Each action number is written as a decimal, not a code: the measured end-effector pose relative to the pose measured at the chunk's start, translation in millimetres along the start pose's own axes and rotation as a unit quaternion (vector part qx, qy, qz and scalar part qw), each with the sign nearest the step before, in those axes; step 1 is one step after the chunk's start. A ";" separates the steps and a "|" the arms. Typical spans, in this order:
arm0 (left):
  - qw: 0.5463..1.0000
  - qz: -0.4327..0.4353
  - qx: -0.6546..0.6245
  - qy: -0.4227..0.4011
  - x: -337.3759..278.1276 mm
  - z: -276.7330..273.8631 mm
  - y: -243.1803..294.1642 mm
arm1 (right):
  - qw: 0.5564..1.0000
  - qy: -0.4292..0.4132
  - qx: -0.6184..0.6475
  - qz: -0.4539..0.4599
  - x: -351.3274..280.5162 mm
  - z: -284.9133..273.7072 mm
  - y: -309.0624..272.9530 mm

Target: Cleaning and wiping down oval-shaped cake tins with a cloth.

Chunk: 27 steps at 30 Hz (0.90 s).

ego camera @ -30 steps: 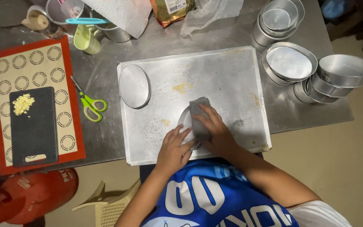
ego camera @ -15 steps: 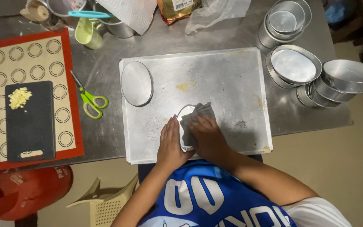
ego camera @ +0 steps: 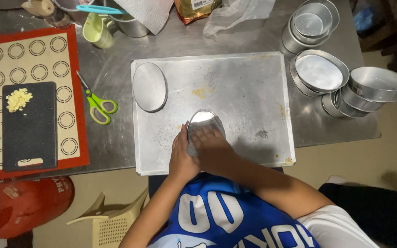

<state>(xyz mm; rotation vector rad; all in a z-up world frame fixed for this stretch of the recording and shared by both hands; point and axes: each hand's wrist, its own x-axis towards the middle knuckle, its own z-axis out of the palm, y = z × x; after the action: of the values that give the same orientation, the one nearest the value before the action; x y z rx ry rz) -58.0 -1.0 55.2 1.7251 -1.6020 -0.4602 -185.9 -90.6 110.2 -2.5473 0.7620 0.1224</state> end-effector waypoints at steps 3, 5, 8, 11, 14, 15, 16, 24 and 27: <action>0.999 -0.026 0.025 -0.010 3.3 0.3 5.4 | 1.000 -0.002 -0.015 0.005 9.0 -1.3 10.4; 0.998 -0.039 0.039 -0.010 7.6 -5.1 14.0 | 1.000 0.014 -0.016 -0.004 14.5 -0.9 16.1; 0.999 -0.031 0.000 -0.015 10.1 -11.7 20.4 | 1.000 -0.006 -0.008 0.004 17.5 -2.3 18.0; 0.999 -0.033 -0.001 -0.020 -0.9 -0.2 2.0 | 0.994 0.093 -0.024 -0.045 9.9 -16.7 11.5; 0.998 -0.002 0.054 -0.014 -6.1 4.7 -7.3 | 0.994 -0.080 0.071 -0.026 2.7 -42.7 2.7; 0.998 -0.002 0.060 -0.020 -3.2 1.3 -1.2 | 0.993 -0.078 0.066 -0.053 2.1 -44.6 4.5; 0.997 -0.002 0.066 -0.026 -0.3 -2.1 4.7 | 0.992 -0.076 0.060 -0.080 1.6 -46.4 6.2; 0.999 -0.029 0.020 -0.036 -6.2 6.0 -7.7 | 0.992 -0.046 0.049 -0.103 17.0 0.0 27.4; 0.999 -0.014 0.031 -0.034 -5.7 2.1 -2.2 | 0.990 -0.031 0.024 -0.138 7.3 -9.8 30.1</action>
<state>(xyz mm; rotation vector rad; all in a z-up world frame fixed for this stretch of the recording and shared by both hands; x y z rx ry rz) -58.8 3.8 51.0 1.7976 -1.6581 -0.4914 -196.4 -120.9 104.7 -2.5610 0.3782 0.0890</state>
